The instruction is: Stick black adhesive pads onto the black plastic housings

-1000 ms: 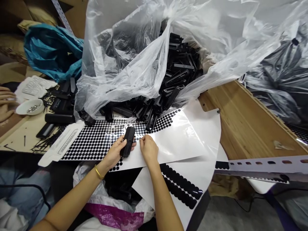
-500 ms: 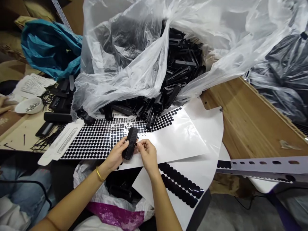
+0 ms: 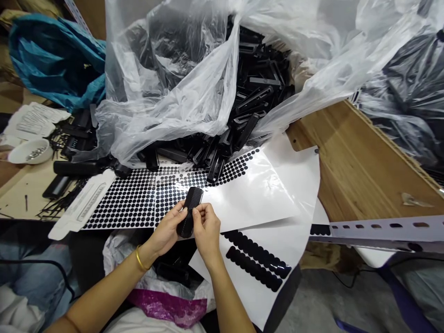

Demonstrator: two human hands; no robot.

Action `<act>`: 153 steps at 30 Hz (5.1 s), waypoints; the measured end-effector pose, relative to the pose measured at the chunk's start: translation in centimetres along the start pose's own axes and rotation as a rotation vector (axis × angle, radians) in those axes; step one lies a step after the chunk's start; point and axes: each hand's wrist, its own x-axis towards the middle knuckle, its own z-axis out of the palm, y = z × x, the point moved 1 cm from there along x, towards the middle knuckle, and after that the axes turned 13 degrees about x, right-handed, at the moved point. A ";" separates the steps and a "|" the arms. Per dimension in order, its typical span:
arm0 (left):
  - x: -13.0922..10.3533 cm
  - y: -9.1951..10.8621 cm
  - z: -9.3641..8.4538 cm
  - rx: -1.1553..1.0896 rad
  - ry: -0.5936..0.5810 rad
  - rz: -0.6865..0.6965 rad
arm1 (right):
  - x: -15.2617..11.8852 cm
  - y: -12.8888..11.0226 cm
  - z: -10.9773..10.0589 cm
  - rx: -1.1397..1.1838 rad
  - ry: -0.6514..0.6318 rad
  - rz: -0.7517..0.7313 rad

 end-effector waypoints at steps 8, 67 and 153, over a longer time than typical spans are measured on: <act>-0.3 0.2 0.1 0.109 0.022 0.068 | -0.2 -0.2 0.2 -0.182 -0.043 -0.052; -0.1 -0.5 0.3 0.086 -0.343 -0.180 | -2.8 -0.9 -3.7 0.152 -0.001 0.107; 0.1 0.1 -1.0 -0.018 -0.104 -0.128 | -2.0 0.6 -4.4 0.042 0.273 -0.132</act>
